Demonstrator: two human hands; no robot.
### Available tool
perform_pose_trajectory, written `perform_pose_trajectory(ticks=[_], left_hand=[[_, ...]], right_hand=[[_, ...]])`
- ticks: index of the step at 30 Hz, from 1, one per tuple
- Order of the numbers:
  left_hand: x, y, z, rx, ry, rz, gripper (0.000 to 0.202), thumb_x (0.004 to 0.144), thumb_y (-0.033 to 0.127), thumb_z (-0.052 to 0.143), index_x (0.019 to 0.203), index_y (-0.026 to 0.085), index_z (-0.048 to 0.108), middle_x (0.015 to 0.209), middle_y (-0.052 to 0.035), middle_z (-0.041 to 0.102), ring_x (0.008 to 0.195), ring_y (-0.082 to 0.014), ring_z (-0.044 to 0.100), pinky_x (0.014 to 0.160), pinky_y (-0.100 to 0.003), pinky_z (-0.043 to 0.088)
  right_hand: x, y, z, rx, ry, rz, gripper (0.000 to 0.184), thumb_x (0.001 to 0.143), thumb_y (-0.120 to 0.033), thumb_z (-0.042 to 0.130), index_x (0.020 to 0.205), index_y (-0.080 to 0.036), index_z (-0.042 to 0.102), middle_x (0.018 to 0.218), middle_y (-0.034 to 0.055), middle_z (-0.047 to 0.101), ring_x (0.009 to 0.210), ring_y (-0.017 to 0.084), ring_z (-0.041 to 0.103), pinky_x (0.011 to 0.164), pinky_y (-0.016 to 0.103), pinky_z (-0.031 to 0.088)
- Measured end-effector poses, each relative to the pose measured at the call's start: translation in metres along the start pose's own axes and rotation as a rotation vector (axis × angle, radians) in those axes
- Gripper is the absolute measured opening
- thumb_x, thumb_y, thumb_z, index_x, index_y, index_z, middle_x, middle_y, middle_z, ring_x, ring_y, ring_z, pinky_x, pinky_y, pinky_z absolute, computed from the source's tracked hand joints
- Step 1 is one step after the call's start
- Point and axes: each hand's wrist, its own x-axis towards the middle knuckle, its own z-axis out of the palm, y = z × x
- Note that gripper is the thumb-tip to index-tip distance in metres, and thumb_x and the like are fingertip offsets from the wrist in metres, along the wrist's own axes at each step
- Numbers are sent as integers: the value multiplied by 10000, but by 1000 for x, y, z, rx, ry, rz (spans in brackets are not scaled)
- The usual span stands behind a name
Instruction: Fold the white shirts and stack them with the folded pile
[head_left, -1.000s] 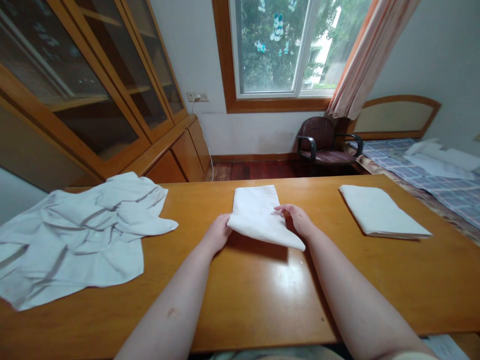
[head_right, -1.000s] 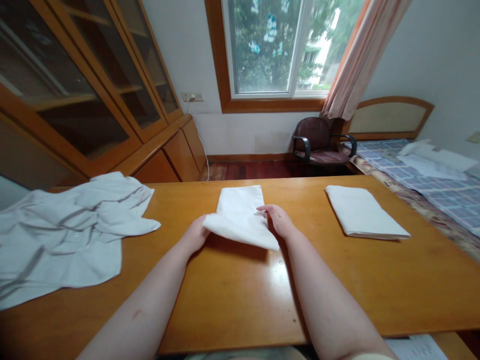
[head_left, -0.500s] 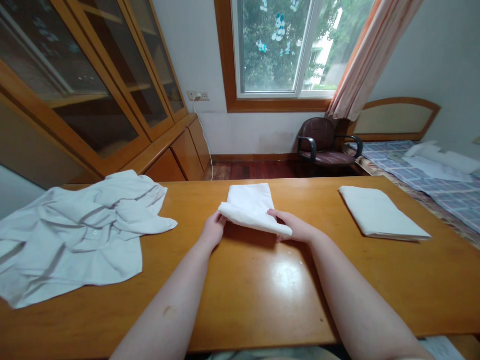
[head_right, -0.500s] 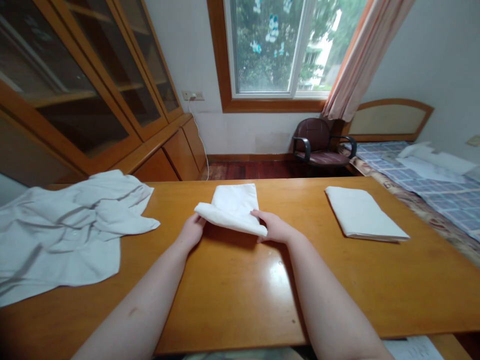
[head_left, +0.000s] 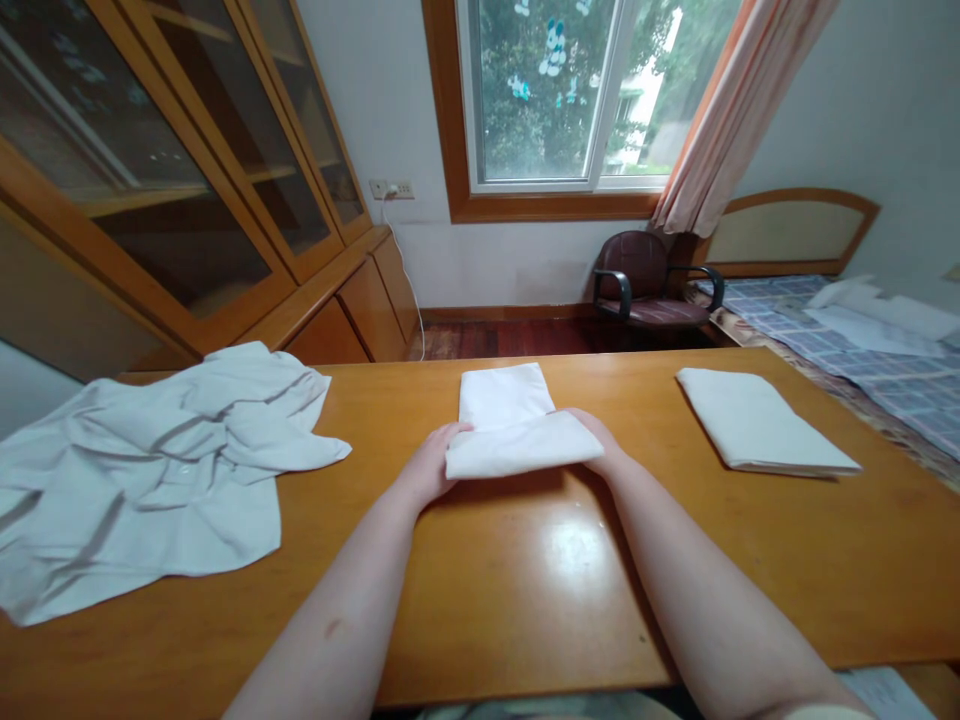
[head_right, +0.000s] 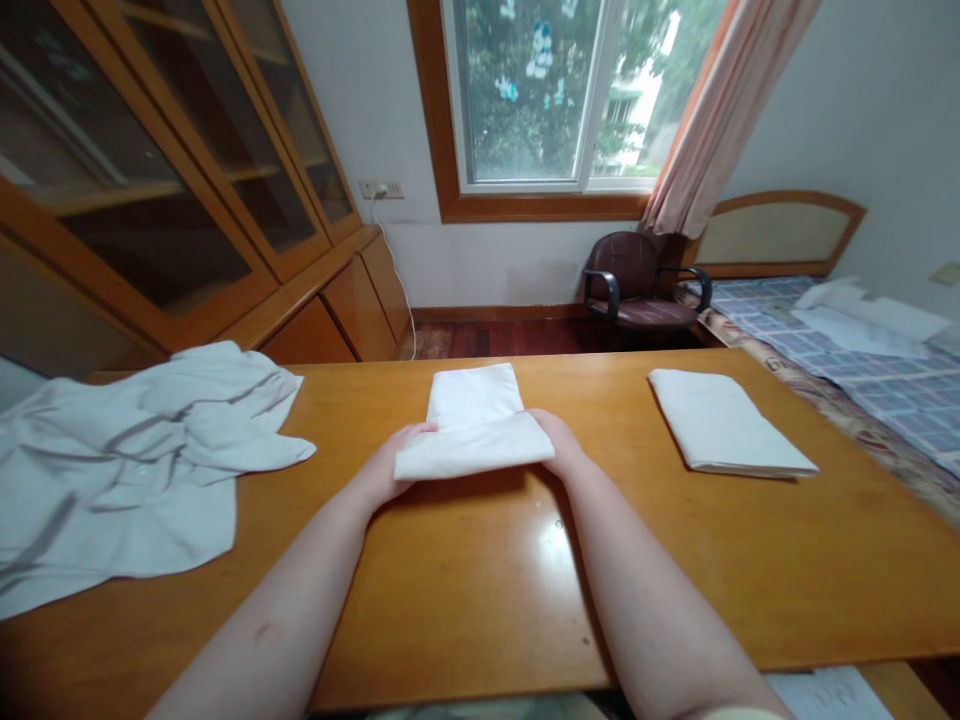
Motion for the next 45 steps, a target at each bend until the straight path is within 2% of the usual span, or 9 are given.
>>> perform_pose_trajectory(ticks=[5, 9, 13, 16, 20, 25, 34, 39, 45], left_hand=[[3, -7, 2, 202, 62, -43, 268, 761, 215, 522, 983, 224, 673, 1198, -58, 597, 1119, -220, 517, 992, -402, 378], [4, -6, -1, 235, 110, -35, 293, 752, 170, 487, 962, 219, 685, 1115, -45, 632, 1065, -204, 532, 969, -387, 388], [5, -1, -3, 189, 96, -82, 316, 726, 178, 496, 980, 206, 682, 1032, -44, 667, 989, -219, 566, 906, -371, 422], [4, 2, -2, 109, 131, -107, 276, 764, 261, 500, 959, 186, 681, 998, -60, 680, 938, -235, 595, 842, -347, 444], [4, 6, 0, 54, 168, -220, 323, 793, 424, 502, 883, 163, 670, 837, -56, 695, 773, -233, 619, 705, -322, 461], [6, 12, 0, 111, 156, -318, 307, 797, 407, 503, 923, 165, 644, 863, -65, 690, 789, -212, 615, 700, -290, 435], [7, 10, 2, 296, 109, -433, 330, 868, 393, 389, 762, 179, 617, 786, -82, 668, 748, -206, 595, 621, -267, 376], [6, 15, 2, 231, 145, -554, 288, 855, 365, 440, 1003, 164, 583, 793, -69, 676, 770, -202, 616, 624, -260, 390], [3, 20, 2, 253, 147, -535, 503, 816, 295, 476, 1291, 143, 413, 706, -25, 637, 707, -196, 611, 608, -266, 397]], right_hand=[[9, 7, 3, 59, 4, 35, 262, 769, -275, 540, 977, -266, 700, 1023, 3, 693, 988, 232, 610, 887, 315, 447], [9, 4, 0, 26, 19, -41, 256, 742, -181, 525, 933, -205, 694, 1038, 42, 681, 1002, 210, 597, 912, 289, 421], [1, -2, 1, 23, 26, -4, 192, 757, -243, 571, 873, -169, 706, 952, 77, 704, 945, 263, 615, 841, 315, 452], [-5, -6, 6, 85, 108, -46, 261, 836, -304, 492, 981, -193, 677, 1057, 72, 680, 1023, 253, 592, 865, 333, 450], [-6, -14, 8, -96, 137, -34, 283, 869, -331, 457, 1020, -166, 630, 1058, 120, 666, 1016, 259, 587, 832, 347, 443], [-6, -27, 9, -209, 109, 50, 283, 898, -348, 428, 1026, -150, 584, 1012, 130, 665, 930, 240, 609, 750, 299, 425], [-6, -26, 16, -240, 119, 88, 511, 890, -264, 423, 1356, -90, 305, 1019, 138, 655, 940, 238, 604, 768, 301, 417], [-8, -27, 16, -240, 111, 86, 584, 883, -283, 413, 1395, -74, 226, 870, 102, 663, 849, 238, 611, 722, 300, 417], [-9, -24, 13, -208, 83, 60, 573, 881, -313, 406, 1404, -136, 254, 834, 71, 659, 804, 229, 605, 693, 293, 407]])
